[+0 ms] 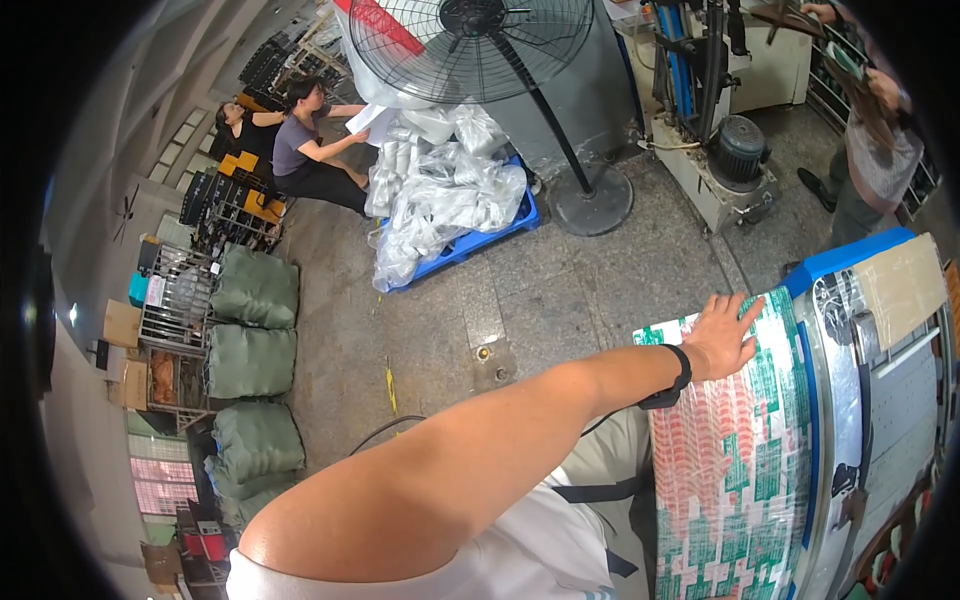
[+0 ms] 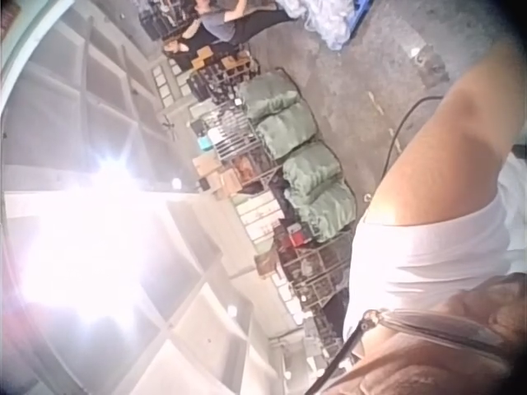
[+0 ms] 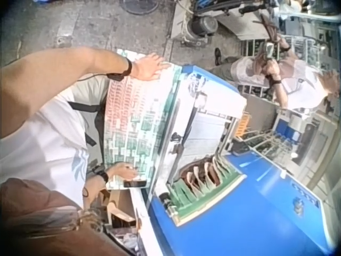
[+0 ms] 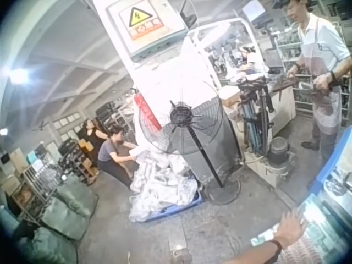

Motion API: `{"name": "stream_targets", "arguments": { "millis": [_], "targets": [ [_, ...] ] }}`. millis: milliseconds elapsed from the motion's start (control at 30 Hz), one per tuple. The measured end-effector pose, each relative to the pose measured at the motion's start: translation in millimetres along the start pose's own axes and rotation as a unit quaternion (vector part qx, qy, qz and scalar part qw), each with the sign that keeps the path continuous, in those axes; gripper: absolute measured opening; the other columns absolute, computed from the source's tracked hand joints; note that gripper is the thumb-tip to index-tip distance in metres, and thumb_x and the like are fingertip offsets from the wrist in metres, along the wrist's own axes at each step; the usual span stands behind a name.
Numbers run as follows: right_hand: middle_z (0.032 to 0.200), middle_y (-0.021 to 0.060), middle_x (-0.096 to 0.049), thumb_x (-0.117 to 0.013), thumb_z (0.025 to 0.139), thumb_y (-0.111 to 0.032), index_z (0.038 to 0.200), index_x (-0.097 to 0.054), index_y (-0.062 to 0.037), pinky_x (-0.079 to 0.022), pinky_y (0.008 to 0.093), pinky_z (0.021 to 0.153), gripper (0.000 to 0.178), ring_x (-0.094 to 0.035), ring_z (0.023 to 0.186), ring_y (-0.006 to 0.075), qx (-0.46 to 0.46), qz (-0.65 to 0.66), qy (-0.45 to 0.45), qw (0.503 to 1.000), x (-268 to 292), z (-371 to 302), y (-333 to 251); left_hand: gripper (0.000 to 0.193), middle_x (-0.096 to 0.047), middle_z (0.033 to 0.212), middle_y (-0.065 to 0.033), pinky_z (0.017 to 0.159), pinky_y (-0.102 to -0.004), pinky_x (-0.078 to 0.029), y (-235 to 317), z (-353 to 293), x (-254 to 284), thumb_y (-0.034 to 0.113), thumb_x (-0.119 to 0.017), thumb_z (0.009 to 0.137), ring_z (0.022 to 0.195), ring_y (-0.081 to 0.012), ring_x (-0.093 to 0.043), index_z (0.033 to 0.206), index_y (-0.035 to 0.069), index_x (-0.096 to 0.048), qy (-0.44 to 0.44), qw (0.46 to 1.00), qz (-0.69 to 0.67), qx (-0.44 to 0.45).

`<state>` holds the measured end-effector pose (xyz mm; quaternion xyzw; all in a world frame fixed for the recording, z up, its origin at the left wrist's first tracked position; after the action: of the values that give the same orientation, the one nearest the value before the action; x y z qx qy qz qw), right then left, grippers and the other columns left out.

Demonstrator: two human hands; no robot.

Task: Checking and lacing shoes in a footwear production facility.

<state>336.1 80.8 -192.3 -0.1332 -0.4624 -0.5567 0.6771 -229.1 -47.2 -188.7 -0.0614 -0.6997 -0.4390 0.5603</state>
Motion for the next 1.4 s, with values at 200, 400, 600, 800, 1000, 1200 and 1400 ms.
{"name": "stream_targets", "arguments": {
  "millis": [200,400,600,800,1000,1200,1400],
  "targets": [
    [0.130,0.0210,-0.069,-0.054,0.114,-0.039,0.132,-0.070,-0.0063,-0.050,0.0612,0.096,0.040,-0.066,0.115,0.0439,0.013,0.021,0.019,1.000,9,6,-2,0.073,-0.044,0.160,-0.0322,0.129,-0.0619,-0.025,1,2,0,0.035,-0.047,0.108,0.147,-0.0490,-0.042,0.171,0.002,-0.031,0.011,1.000,0.015,-0.001],
    [0.119,0.0202,-0.070,-0.054,0.114,-0.038,0.124,-0.072,-0.0075,-0.050,0.0613,0.092,0.037,-0.066,0.105,0.0438,0.003,0.048,0.022,0.999,18,15,-9,0.074,-0.045,0.158,-0.0310,0.127,-0.0604,-0.026,-1,3,-6,0.036,-0.048,0.108,0.143,-0.0476,-0.045,0.172,0.003,-0.031,0.033,0.999,0.039,-0.006],
    [0.116,0.0190,-0.069,-0.053,0.114,-0.038,0.122,-0.072,-0.0086,-0.049,0.0599,0.088,0.036,-0.065,0.101,0.0436,0.005,0.049,0.027,0.998,23,15,-12,0.074,-0.046,0.157,-0.0302,0.126,-0.0596,-0.027,-3,3,-7,0.036,-0.049,0.107,0.139,-0.0456,-0.047,0.171,0.003,-0.033,0.044,0.998,0.036,-0.008],
    [0.118,0.0183,-0.070,-0.053,0.114,-0.039,0.125,-0.072,-0.0097,-0.049,0.0597,0.090,0.037,-0.066,0.105,0.0429,-0.007,0.051,0.017,0.999,21,16,-11,0.074,-0.047,0.157,-0.0297,0.126,-0.0591,-0.027,-2,3,-5,0.036,-0.050,0.107,0.140,-0.0451,-0.047,0.171,0.003,-0.034,0.044,0.998,0.034,-0.006],
    [0.120,0.0180,-0.070,-0.052,0.114,-0.039,0.126,-0.073,-0.0101,-0.049,0.0601,0.091,0.038,-0.066,0.109,0.0423,-0.021,0.057,-0.003,0.998,21,17,-10,0.074,-0.047,0.156,-0.0292,0.127,-0.0591,-0.027,0,3,-4,0.036,-0.050,0.107,0.139,-0.0444,-0.047,0.171,0.003,-0.033,0.034,0.999,0.041,-0.004],
    [0.123,0.0192,-0.070,-0.049,0.113,-0.036,0.126,-0.072,-0.0102,-0.050,0.0595,0.092,0.037,-0.066,0.111,0.0420,-0.030,0.052,0.008,0.998,25,19,-12,0.074,-0.048,0.156,-0.0290,0.127,-0.0592,-0.027,1,3,-5,0.037,-0.049,0.107,0.140,-0.0445,-0.047,0.171,0.003,-0.033,0.017,0.999,0.048,0.000],
    [0.123,0.0199,-0.071,-0.049,0.112,-0.033,0.127,-0.071,-0.0093,-0.050,0.0598,0.093,0.036,-0.067,0.109,0.0428,-0.055,0.084,-0.031,0.994,28,24,-17,0.074,-0.047,0.157,-0.0302,0.128,-0.0606,-0.027,-1,4,-2,0.038,-0.049,0.107,0.142,-0.0457,-0.047,0.171,0.003,-0.033,0.017,0.999,0.047,-0.001]
  ]
}}
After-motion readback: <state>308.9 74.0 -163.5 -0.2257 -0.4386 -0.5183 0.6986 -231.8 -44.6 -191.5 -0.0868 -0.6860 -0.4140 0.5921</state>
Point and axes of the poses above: each hand's wrist, its own z-axis towards the middle knuckle, its own x-axis out of the back of the hand, y = z × x, the point moved 6 cm from there along z, towards the middle knuckle
